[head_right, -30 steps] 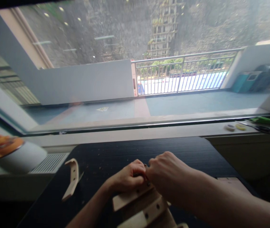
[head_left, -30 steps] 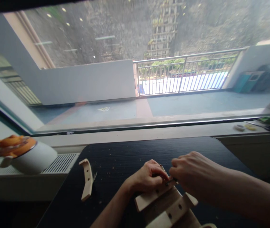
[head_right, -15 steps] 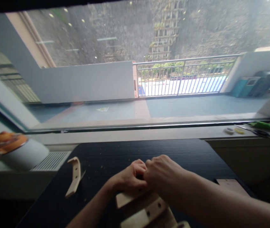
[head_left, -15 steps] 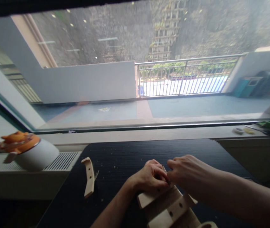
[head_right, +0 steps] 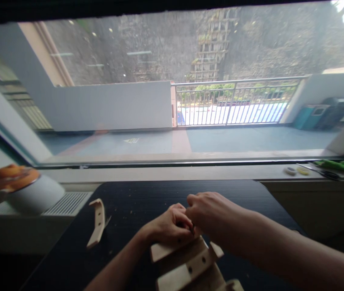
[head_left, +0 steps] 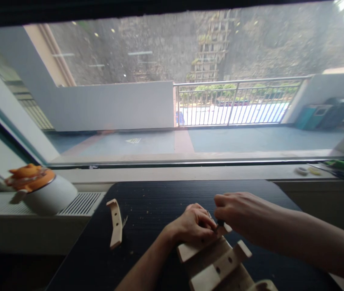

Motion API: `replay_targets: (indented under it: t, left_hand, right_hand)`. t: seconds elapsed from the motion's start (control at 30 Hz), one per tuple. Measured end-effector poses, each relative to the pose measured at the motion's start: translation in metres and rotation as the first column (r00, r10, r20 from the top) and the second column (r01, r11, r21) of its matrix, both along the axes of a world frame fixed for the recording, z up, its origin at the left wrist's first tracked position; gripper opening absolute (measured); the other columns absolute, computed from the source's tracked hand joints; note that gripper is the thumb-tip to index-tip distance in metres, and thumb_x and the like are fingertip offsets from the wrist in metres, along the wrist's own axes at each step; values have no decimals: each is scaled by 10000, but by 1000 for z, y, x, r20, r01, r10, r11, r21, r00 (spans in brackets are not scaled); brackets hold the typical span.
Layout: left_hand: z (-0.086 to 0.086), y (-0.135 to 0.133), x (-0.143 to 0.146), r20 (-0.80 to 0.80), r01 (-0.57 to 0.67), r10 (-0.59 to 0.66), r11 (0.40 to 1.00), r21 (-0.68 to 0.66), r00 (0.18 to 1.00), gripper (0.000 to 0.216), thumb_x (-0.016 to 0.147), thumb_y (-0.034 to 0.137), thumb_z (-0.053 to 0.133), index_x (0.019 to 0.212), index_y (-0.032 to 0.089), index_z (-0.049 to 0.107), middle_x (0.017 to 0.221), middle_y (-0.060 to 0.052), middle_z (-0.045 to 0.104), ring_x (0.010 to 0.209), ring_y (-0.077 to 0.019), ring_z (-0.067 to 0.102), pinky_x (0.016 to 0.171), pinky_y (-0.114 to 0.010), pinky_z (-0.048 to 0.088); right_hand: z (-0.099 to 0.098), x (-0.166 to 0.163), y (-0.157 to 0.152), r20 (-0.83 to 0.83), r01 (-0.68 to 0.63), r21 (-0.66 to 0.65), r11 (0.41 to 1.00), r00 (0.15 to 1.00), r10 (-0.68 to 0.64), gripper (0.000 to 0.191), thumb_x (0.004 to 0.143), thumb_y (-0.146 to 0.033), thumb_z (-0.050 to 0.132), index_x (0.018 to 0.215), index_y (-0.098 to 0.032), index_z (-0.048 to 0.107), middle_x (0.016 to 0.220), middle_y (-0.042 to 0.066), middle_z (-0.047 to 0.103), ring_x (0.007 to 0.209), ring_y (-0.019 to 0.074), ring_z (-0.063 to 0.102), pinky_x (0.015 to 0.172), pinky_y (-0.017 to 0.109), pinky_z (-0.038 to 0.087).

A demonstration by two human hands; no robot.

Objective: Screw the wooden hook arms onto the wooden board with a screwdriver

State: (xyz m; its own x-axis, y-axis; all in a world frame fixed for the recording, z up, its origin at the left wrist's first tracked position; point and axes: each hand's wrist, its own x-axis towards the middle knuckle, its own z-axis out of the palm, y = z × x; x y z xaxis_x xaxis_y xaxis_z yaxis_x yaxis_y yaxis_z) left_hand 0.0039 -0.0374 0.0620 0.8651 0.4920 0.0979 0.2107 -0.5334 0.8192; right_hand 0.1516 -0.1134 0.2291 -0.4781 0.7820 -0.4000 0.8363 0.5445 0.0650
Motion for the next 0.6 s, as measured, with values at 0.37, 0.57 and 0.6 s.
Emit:
replay_targets:
  t: [0.37, 0.57, 0.6]
  left_hand:
    - [4, -2, 0, -12, -7, 8, 1000, 17, 1000, 83, 731, 232, 693, 775, 224, 764, 762, 29, 701, 876, -154, 571, 999, -280, 304]
    - [1, -2, 0, 4, -8, 8, 1000, 18, 1000, 91, 752, 269, 702, 790, 221, 769, 766, 27, 722, 878, -157, 581, 995, -279, 305]
    - [1, -2, 0, 6, -8, 8, 1000, 18, 1000, 86, 748, 257, 702, 784, 219, 769, 753, 27, 719, 868, -157, 583, 994, -280, 305]
  right_hand:
    - [7, -6, -8, -29, 53, 91, 994, 998, -50, 164, 837, -51, 553, 815, -132, 694, 823, 95, 692, 685, 189, 658, 523, 271, 294]
    - [11, -3, -12, -40, 65, 113, 992, 997, -61, 165, 792, -70, 606, 880, -185, 685, 814, 43, 693, 697, 196, 666, 512, 266, 274]
    - [11, -3, -13, -27, 51, 108, 993, 998, -48, 172, 797, -52, 594, 843, -188, 689, 808, 38, 686, 657, 175, 650, 501, 263, 264]
